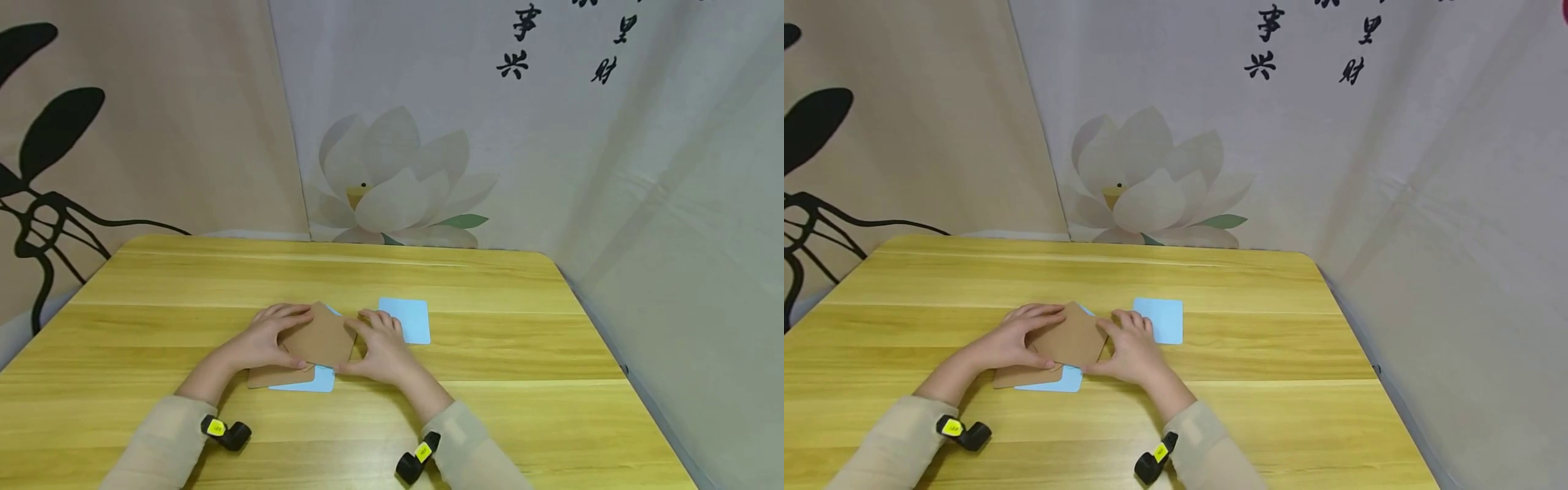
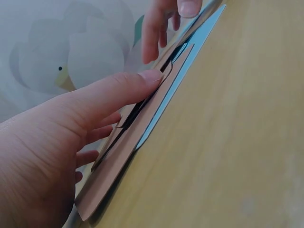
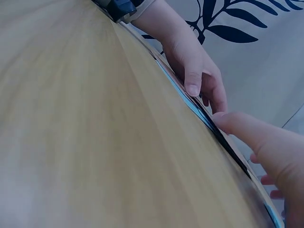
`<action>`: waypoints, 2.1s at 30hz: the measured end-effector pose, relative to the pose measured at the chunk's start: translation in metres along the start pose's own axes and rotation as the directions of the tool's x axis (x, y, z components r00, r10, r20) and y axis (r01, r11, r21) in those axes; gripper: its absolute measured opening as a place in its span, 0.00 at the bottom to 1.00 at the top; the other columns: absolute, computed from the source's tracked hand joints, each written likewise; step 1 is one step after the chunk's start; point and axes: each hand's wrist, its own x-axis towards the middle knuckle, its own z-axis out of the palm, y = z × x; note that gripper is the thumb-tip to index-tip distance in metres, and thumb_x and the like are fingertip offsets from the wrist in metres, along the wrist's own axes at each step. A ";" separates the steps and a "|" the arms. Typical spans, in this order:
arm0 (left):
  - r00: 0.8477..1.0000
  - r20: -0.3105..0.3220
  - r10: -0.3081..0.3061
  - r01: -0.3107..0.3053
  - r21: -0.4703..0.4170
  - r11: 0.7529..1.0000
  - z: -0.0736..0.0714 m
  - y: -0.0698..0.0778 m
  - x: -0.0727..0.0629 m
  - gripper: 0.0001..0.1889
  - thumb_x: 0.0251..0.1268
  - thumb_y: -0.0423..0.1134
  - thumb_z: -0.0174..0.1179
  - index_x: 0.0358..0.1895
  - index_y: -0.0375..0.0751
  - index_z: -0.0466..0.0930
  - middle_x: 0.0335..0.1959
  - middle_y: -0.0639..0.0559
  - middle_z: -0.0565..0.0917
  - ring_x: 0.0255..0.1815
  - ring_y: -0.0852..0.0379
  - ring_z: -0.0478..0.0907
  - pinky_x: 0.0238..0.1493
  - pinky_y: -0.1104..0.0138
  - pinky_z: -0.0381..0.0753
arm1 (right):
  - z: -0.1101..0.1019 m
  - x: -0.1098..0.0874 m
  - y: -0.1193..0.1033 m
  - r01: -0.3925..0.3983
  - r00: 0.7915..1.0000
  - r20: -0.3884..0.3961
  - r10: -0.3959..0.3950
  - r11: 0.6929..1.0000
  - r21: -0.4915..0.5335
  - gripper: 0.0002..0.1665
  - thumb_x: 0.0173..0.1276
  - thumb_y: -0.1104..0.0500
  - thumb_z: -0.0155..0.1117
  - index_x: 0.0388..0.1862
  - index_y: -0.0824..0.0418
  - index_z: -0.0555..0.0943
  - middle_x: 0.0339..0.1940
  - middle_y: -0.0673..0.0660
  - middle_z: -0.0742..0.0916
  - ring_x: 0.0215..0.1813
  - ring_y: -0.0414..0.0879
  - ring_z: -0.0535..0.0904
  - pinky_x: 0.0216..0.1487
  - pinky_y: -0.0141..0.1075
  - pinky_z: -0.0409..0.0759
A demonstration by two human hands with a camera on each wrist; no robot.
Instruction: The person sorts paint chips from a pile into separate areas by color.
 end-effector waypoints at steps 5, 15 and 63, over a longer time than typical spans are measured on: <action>1.000 0.012 -0.020 0.020 -0.014 1.000 0.000 0.000 0.000 0.49 0.41 0.61 0.73 0.68 0.40 0.69 0.70 0.44 0.64 0.70 0.39 0.53 0.62 0.38 0.44 | 0.001 0.002 0.000 0.013 1.000 0.019 -0.012 1.000 -0.014 0.52 0.51 0.25 0.63 0.71 0.47 0.68 0.70 0.54 0.68 0.68 0.50 0.58 0.64 0.50 0.56; 1.000 0.011 -0.014 0.014 -0.015 1.000 0.000 -0.001 0.000 0.49 0.41 0.61 0.73 0.68 0.40 0.69 0.70 0.44 0.64 0.69 0.39 0.53 0.62 0.37 0.44 | 0.002 0.004 -0.002 0.027 0.999 0.025 -0.026 1.000 -0.013 0.49 0.52 0.29 0.65 0.70 0.50 0.69 0.69 0.53 0.70 0.70 0.50 0.58 0.67 0.51 0.54; 0.996 -0.077 0.046 -0.043 0.044 0.998 0.046 0.082 0.004 0.44 0.39 0.60 0.74 0.62 0.41 0.76 0.67 0.47 0.67 0.66 0.45 0.58 0.64 0.41 0.51 | -0.035 -0.066 0.045 0.153 0.988 0.012 -0.155 0.981 0.119 0.47 0.51 0.34 0.70 0.69 0.49 0.71 0.69 0.54 0.70 0.70 0.52 0.57 0.66 0.57 0.51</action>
